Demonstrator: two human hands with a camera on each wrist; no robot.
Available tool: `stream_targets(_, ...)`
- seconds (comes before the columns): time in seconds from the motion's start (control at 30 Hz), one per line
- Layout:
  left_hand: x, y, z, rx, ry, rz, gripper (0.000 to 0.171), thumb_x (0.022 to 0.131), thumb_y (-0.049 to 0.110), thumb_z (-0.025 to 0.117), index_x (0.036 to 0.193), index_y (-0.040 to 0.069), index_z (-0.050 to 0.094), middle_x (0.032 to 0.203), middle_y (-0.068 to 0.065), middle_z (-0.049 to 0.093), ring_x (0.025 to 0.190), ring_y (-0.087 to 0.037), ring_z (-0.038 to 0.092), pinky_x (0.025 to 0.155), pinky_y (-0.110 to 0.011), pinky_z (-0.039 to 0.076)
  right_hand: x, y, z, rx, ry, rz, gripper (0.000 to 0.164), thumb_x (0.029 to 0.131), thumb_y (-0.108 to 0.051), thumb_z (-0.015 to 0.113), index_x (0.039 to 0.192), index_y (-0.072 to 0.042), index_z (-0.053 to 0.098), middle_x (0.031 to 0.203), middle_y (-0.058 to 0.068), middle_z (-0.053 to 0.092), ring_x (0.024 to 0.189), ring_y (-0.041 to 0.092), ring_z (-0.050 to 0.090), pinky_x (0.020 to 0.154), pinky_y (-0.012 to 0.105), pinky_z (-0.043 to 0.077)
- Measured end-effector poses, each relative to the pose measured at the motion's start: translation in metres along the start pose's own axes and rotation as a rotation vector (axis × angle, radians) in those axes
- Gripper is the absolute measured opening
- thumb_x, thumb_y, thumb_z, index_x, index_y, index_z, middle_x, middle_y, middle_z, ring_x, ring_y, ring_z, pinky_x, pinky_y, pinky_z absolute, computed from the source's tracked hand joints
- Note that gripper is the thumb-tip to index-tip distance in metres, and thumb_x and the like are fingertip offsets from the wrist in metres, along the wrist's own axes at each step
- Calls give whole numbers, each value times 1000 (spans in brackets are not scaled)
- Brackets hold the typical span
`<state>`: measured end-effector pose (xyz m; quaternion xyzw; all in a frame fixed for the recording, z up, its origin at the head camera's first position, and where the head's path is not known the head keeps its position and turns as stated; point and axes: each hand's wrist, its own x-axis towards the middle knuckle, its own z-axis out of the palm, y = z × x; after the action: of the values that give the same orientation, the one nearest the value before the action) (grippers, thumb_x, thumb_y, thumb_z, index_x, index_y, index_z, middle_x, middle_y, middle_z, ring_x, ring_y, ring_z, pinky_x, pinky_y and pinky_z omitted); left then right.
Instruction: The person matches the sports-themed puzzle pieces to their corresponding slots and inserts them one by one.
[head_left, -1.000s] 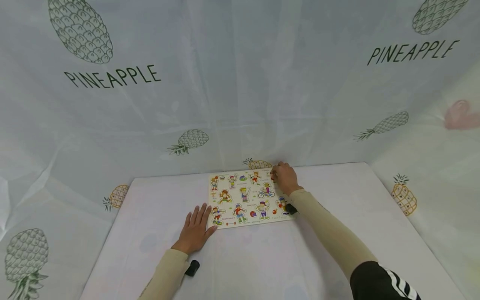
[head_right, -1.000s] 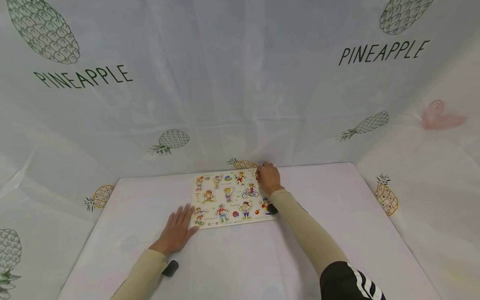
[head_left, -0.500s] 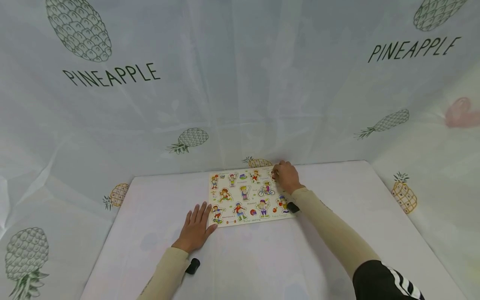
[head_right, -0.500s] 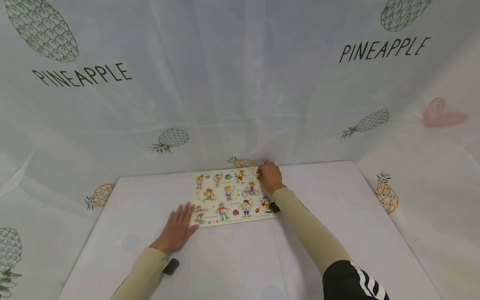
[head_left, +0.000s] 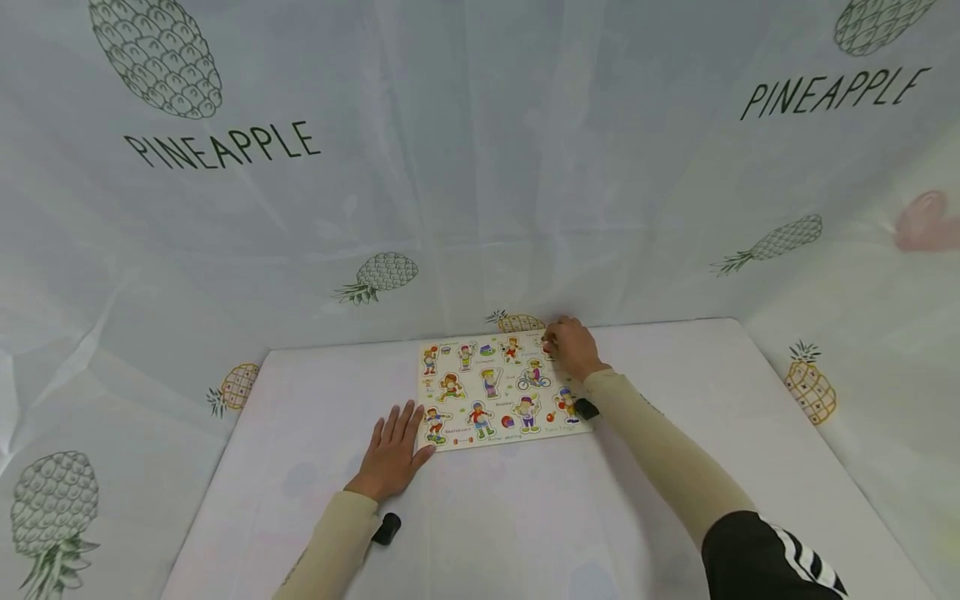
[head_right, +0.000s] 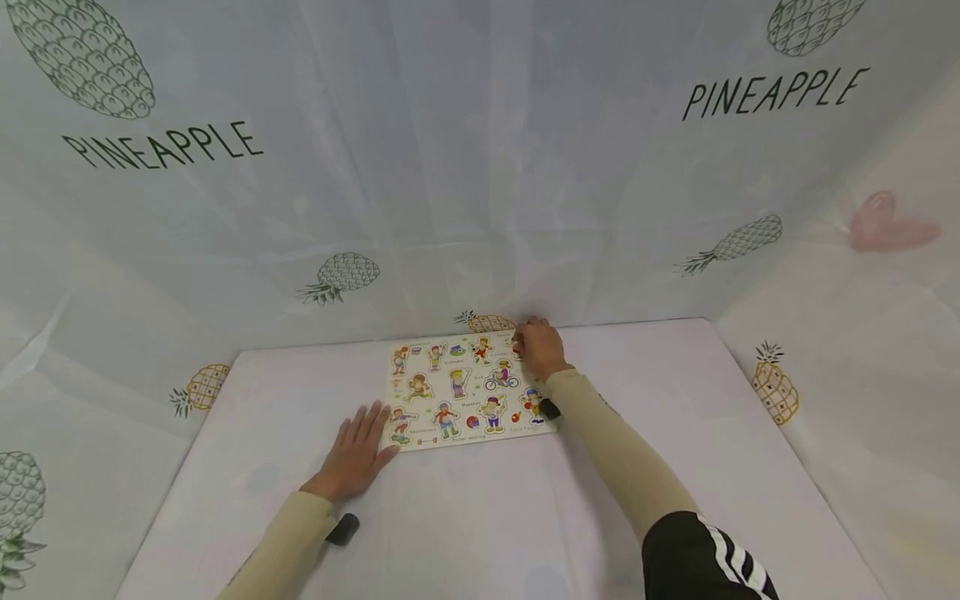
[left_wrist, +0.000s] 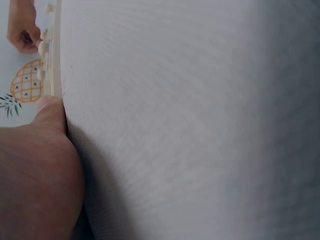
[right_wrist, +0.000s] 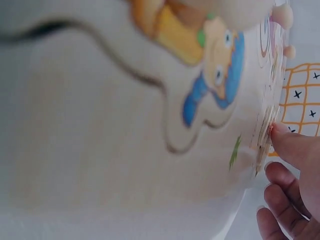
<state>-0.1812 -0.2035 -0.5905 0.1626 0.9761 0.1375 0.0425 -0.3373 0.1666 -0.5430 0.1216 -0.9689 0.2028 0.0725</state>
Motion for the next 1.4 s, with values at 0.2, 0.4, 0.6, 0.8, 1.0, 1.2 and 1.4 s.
stream_targets(0.2, 0, 1, -1, -8, -3, -2, 78, 110, 46, 54, 166, 0, 26, 174, -24, 21, 159, -49, 17, 127, -67, 16, 1, 3, -1, -11, -17, 4, 12, 97, -13, 79, 102, -2, 79, 104, 16, 68, 99, 35, 64, 85, 47, 57)
stream_targets(0.4, 1, 2, -3, -9, -13, -9, 78, 109, 45, 55, 166, 0, 26, 174, -24, 20, 159, -49, 16, 127, -67, 15, 4, 5, 1, -47, 6, -44, 6, 94, -7, 81, 99, -3, 80, 100, 15, 68, 98, 34, 64, 85, 46, 58)
stream_targets(0.6, 1, 3, -4, -2, -13, -8, 78, 109, 46, 54, 166, 0, 26, 174, -23, 20, 160, -49, 16, 127, -66, 16, 3, 7, -1, -38, 2, -48, 10, 93, -10, 83, 100, -3, 80, 100, 15, 68, 97, 34, 63, 85, 46, 57)
stream_targets(0.8, 0, 2, -3, 1, -8, -11, 78, 109, 44, 56, 166, 0, 26, 174, -23, 20, 159, -49, 17, 127, -67, 16, -4, 9, -4, -5, -21, -73, 21, 91, -15, 85, 106, -2, 78, 102, 17, 66, 94, 34, 59, 84, 48, 53)
stream_targets(1.0, 0, 3, -5, -10, -20, -21, 79, 109, 45, 56, 166, 0, 26, 174, -24, 20, 160, -49, 16, 127, -67, 15, -10, 12, -8, 14, -53, -101, 26, 91, -14, 85, 113, -2, 77, 108, 18, 65, 98, 36, 57, 87, 51, 51)
stream_targets(1.2, -1, 5, -7, -22, -22, -25, 77, 109, 42, 56, 166, 0, 26, 174, -24, 19, 160, -49, 15, 127, -66, 13, -16, 18, -13, 26, -69, -108, 34, 90, -17, 86, 119, -2, 76, 112, 20, 66, 105, 39, 58, 93, 53, 50)
stream_targets(1.4, -3, 6, -9, -31, -26, -24, 78, 108, 41, 58, 165, -1, 27, 173, -25, 20, 159, -50, 15, 127, -67, 14, -33, 30, -19, -1, -55, -97, 37, 92, -19, 85, 122, 0, 74, 117, 22, 65, 108, 40, 57, 95, 54, 50)
